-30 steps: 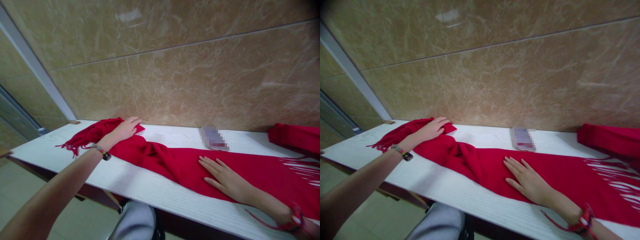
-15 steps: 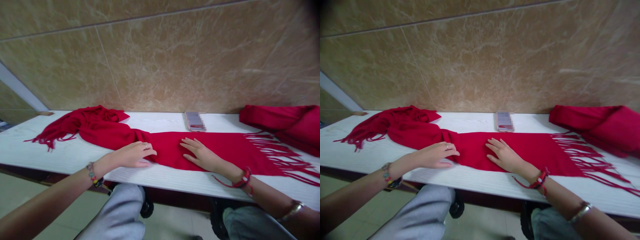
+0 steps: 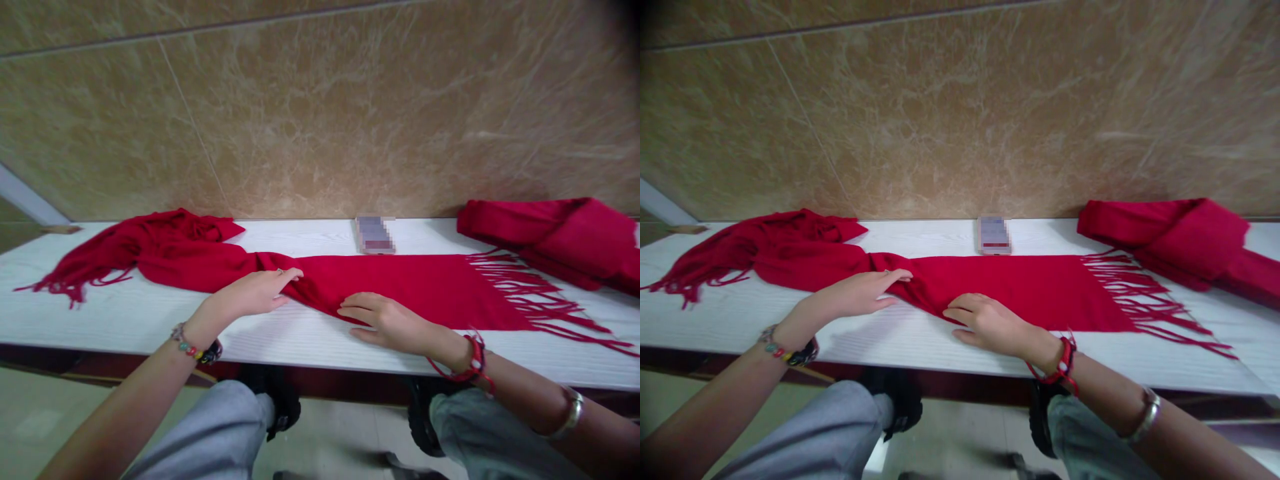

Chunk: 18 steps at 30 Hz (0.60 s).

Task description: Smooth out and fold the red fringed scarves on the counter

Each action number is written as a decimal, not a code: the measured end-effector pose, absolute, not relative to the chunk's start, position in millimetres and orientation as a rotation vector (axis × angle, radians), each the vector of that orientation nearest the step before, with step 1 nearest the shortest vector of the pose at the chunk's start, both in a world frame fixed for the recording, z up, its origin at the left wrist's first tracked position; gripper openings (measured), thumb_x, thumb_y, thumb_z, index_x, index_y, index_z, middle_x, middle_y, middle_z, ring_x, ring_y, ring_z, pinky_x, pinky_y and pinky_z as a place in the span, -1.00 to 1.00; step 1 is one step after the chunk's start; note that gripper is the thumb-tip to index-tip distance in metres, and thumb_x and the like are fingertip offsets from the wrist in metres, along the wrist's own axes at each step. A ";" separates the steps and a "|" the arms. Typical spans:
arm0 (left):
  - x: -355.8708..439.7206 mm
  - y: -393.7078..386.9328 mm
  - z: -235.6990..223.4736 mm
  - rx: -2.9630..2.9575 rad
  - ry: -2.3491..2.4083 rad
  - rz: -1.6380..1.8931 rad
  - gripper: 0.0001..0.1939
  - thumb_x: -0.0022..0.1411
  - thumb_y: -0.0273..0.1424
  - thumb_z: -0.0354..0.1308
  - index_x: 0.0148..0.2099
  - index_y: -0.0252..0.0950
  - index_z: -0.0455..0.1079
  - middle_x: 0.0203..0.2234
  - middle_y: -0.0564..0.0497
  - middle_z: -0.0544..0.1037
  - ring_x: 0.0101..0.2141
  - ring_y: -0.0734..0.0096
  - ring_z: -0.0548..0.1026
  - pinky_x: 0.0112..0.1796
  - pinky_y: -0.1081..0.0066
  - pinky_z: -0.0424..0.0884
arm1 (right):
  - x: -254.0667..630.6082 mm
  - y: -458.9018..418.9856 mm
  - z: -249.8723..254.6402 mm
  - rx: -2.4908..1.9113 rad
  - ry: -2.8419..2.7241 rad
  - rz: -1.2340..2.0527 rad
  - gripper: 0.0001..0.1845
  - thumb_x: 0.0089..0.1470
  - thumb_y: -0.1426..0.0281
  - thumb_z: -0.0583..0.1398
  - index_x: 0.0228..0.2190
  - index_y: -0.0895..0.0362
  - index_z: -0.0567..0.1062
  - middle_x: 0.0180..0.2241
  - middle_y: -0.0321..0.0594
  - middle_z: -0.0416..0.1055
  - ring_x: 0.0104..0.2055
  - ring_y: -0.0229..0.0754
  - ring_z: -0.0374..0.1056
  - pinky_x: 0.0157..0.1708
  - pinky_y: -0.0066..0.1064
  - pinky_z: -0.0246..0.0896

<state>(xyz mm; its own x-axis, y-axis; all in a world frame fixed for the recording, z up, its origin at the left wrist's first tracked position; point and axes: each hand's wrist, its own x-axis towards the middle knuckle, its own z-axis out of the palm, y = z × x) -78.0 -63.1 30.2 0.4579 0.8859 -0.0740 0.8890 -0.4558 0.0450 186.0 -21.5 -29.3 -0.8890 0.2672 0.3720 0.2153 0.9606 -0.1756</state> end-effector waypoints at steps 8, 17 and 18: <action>-103.7 -69.8 19.5 2.548 1.567 0.005 -0.74 0.16 -0.48 -0.02 -0.07 -0.27 0.22 -0.25 0.00 0.46 -0.26 0.40 0.43 -0.27 0.48 0.28 | 180.6 -26.7 -33.0 -0.407 -2.652 0.064 -0.71 0.08 0.42 0.08 -0.15 0.21 0.44 -0.19 -0.04 0.42 -0.15 -0.11 0.34 -0.14 -0.26 0.30; -91.3 -84.3 32.7 2.754 1.238 -0.141 -0.86 0.09 -0.55 0.02 -0.40 -0.26 0.36 -0.52 0.12 0.42 -0.47 0.49 0.37 -0.33 0.47 0.20 | 181.7 -26.9 -38.3 -0.365 -2.658 -0.019 -0.73 0.12 0.40 0.04 -0.21 0.16 0.49 -0.17 -0.08 0.42 -0.09 -0.11 0.31 -0.08 -0.22 0.27; -88.0 -85.8 33.9 2.754 1.223 -0.146 -0.87 0.09 -0.53 0.02 -0.41 -0.26 0.36 -0.54 0.12 0.41 -0.48 0.50 0.36 -0.35 0.47 0.20 | 181.5 -27.0 -38.1 -0.354 -2.658 -0.015 -0.73 0.13 0.41 0.03 -0.21 0.16 0.49 -0.17 -0.08 0.42 -0.09 -0.11 0.31 -0.08 -0.22 0.27</action>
<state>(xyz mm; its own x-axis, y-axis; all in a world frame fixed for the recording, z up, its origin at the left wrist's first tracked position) -88.0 -85.8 33.9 0.6680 0.7312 -0.1385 0.7432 -0.6649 0.0748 181.5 -27.0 -38.1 -0.8628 0.2455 0.4419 0.2504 0.9669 -0.0483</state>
